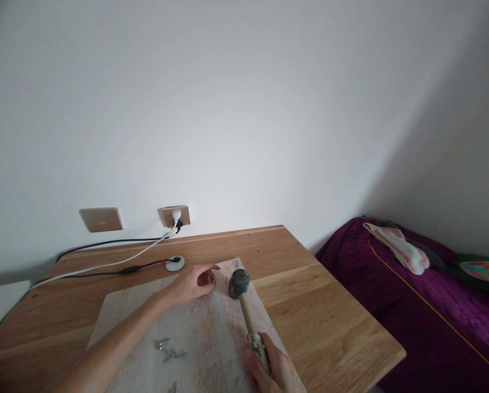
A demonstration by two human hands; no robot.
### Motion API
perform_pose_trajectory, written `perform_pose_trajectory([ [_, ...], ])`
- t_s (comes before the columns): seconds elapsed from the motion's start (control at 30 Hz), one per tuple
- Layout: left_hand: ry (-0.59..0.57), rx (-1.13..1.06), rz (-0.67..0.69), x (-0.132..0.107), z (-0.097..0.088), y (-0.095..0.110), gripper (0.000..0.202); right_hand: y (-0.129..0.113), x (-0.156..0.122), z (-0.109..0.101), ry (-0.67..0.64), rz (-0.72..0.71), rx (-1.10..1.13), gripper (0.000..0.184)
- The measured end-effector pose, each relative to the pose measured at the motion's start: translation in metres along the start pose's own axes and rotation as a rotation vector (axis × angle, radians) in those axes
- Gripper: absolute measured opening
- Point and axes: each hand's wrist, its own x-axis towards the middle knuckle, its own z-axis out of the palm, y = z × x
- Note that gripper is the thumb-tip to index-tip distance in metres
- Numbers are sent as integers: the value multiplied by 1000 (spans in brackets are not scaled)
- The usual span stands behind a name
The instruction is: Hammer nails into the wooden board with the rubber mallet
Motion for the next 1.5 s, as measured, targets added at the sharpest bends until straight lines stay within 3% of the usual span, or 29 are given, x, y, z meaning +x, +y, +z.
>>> perform_pose_trajectory([
  [0.27,4,21,-7,-1,-3,8,39,-5,-5,2,65,98,7,71],
  [0.47,8,44,7,-1,-2,9,38,-9,-3,-1,-59,79,36,63],
  [0.73,5,57,3,-2,-3,12,38,1,-4,-3,8,92,-39,70],
  [0.97,2,54,-2,-2,-3,13,38,-4,-6,-1,91,32,-72,63],
  [1.13,7,66,12,-1,-3,13,37,-5,-5,-4,-8,37,-100,64],
  [1.37,7,76,9,-1,-3,12,39,6,-8,-1,224,76,-116,73],
  [1.5,12,83,15,-1,-3,12,38,4,-9,0,216,92,-132,73],
])
